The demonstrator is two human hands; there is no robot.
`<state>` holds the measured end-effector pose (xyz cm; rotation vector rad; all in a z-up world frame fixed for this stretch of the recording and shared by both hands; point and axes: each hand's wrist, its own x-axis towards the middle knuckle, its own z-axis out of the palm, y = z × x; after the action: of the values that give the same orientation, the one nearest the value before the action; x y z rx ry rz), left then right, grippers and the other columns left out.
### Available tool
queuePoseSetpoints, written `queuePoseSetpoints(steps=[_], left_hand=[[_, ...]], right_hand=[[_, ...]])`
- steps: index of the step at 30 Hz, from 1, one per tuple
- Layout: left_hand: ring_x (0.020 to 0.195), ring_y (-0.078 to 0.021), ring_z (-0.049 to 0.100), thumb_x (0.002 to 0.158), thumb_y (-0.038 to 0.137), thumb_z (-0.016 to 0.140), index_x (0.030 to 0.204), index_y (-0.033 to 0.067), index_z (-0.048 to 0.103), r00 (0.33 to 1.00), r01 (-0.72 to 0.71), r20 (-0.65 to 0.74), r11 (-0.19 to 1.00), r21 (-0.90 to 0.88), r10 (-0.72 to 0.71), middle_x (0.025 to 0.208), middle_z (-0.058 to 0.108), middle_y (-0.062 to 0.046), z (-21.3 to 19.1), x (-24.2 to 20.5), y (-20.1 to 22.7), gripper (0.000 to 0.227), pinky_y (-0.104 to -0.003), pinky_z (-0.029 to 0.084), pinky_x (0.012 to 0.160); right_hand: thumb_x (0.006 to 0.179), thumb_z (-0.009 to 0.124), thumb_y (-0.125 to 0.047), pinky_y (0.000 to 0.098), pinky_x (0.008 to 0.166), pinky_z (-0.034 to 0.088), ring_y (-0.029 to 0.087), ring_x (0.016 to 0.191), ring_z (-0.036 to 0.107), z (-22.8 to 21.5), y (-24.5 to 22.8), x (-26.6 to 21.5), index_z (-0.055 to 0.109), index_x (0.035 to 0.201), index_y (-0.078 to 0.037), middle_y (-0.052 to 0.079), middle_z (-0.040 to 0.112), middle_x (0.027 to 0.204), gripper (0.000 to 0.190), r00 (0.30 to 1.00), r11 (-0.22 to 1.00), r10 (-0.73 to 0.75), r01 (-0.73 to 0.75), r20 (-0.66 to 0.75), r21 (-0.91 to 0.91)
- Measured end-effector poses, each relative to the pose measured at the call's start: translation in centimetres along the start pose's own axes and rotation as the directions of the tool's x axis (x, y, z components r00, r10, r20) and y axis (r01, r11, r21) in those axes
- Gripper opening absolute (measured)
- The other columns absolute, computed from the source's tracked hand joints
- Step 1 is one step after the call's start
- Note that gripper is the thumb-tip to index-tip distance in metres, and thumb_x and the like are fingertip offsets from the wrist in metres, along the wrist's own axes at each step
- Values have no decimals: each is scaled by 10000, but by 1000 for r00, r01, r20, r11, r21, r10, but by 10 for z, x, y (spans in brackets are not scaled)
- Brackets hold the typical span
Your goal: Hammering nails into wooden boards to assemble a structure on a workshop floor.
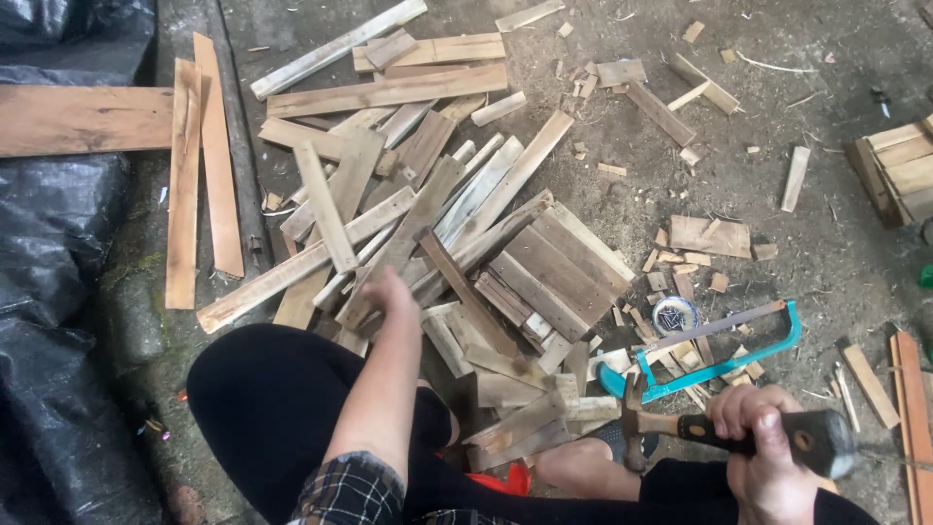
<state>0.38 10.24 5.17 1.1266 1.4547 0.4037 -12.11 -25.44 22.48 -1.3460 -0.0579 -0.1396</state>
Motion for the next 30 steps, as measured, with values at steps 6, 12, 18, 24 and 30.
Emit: queuePoseSetpoints(steps=[6,12,18,24,30], left_hand=[[492,-90,394,726,73,489,794,98,442,879,229,476,859,-459,20,618,403,-13,4,-51,68,87,-192,361,439],[678,-137,567,773,98,511,918,77,491,594,-133,636,840,-525,492,792,555,-45,-59,-108,170,148,-244,478,585],[711,-187,570,765,90,533,949,22,557,269,-845,880,535,20,392,820,597,-106,-99,-64,163,197,-287,460,652],[814,-204,608,660,266,564,1130,124,467,329,-944,930,-73,321,-164,984,587,-65,-100,-36,133,500,-286,474,722],[1008,-119,558,678,369,568,1146,178,470,449,-869,882,-297,395,-142,1120,544,22,-94,-41,131,514,-280,458,839]], right_hand=[[765,467,-58,246,564,424,125,546,473,10,9,13,489,690,-71,28,495,613,80,1000,946,-4,1,-7,-324],[685,560,-161,273,518,383,137,553,463,77,52,38,502,702,-129,-16,472,590,69,806,513,-31,521,591,-682],[734,454,-181,336,655,355,225,717,450,82,198,28,516,711,-146,56,496,725,74,435,104,329,865,838,-491],[689,560,-163,381,788,349,261,878,421,87,170,29,617,851,-139,95,492,982,173,553,40,591,706,587,-707],[619,592,-179,364,732,381,206,812,444,-13,89,125,488,895,-139,36,476,917,298,719,-37,690,152,85,-988]])
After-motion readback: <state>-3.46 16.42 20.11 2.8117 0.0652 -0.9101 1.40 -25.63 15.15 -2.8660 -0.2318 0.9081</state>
